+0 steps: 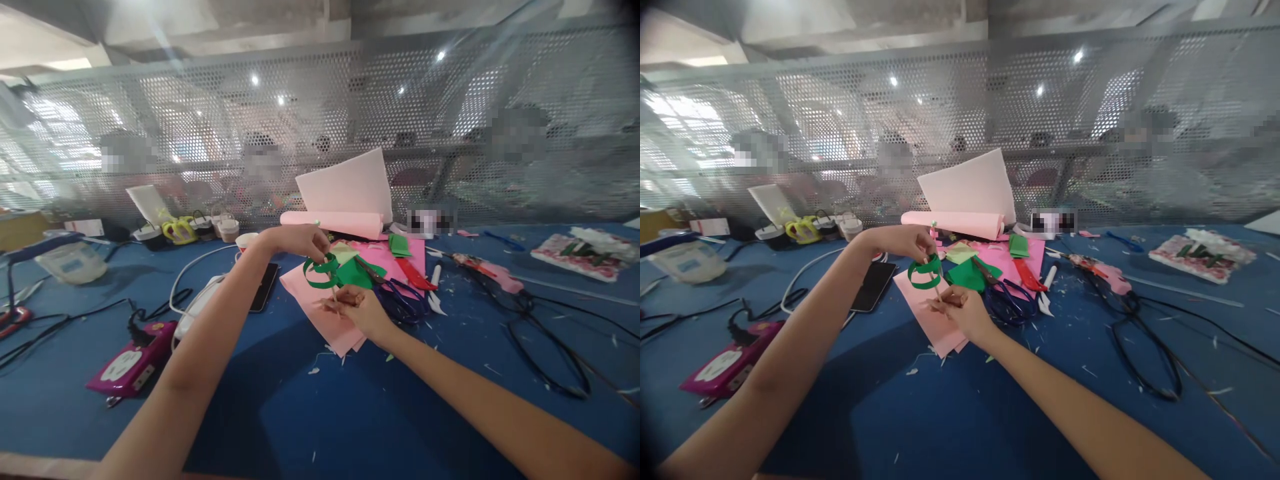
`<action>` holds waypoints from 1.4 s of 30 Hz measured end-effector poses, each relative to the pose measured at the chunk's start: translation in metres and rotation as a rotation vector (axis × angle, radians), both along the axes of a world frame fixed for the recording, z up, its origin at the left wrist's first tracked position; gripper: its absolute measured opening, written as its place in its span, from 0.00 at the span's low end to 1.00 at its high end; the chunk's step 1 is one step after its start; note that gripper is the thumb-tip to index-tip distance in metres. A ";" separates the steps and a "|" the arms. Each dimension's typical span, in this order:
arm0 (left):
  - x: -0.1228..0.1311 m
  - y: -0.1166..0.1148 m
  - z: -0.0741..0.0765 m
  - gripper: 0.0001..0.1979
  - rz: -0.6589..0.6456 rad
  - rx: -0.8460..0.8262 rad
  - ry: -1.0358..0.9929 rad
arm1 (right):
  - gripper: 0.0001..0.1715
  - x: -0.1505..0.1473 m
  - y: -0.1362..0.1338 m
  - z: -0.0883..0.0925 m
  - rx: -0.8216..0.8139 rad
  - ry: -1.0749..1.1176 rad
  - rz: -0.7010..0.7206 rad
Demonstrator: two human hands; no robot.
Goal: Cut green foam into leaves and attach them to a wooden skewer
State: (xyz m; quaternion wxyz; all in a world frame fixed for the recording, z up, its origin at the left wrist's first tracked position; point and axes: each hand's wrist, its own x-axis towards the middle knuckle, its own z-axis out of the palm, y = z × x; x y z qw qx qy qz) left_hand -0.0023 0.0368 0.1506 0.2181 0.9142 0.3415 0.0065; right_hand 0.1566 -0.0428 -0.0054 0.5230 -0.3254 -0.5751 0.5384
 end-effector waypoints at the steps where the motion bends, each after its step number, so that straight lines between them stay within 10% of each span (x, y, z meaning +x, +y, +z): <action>1: 0.000 0.000 0.000 0.04 0.000 -0.003 -0.001 | 0.21 0.000 0.000 0.001 0.008 -0.005 0.000; 36: 0.008 -0.008 0.002 0.03 -0.075 -0.069 -0.034 | 0.20 0.007 -0.012 0.013 0.075 0.055 0.077; 42: 0.008 -0.007 0.000 0.02 -0.080 -0.044 -0.031 | 0.30 0.010 -0.016 0.022 0.158 -0.036 -0.219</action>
